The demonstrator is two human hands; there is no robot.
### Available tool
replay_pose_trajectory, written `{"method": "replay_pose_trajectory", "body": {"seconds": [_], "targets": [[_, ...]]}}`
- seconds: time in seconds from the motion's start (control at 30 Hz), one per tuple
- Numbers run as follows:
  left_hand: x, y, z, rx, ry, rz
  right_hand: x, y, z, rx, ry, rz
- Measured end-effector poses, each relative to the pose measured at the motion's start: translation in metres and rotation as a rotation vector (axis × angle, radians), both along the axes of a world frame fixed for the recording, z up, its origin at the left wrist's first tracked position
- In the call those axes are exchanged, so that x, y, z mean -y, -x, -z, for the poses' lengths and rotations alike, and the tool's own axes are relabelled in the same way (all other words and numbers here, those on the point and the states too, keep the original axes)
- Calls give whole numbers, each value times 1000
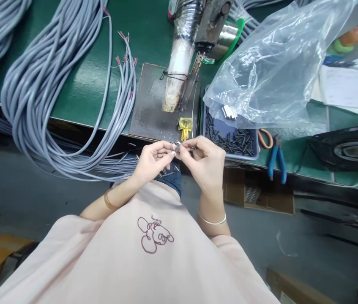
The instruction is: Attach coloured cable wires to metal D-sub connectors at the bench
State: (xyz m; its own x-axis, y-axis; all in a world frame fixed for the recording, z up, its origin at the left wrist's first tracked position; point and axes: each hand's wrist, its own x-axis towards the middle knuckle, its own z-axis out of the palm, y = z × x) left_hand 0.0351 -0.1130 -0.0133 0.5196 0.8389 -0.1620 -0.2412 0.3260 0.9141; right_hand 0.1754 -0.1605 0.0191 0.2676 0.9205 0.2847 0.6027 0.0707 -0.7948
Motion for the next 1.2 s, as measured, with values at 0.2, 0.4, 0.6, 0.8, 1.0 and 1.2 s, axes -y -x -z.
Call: {"method": "replay_pose_trajectory", "body": {"seconds": [0.2,0.4,0.6,0.8,1.0,1.2], "targets": [[-3,-2,3,-24,28,5,-1,-6,12,-201,86,51],[-3,-6,7,2,13,-32,0,-9,18,-303,101,80],[-2,-8,9,24,-18,-72,-2,-11,18,-393,140,76],[-1,-8,11,17,-20,-119,-1,-6,21,-341,108,58],[0,-8,5,-18,-43,-82,0,-3,31,-187,-117,182],[-1,-7,5,3,-31,-79,1,-19,28,-337,-175,277]]}}
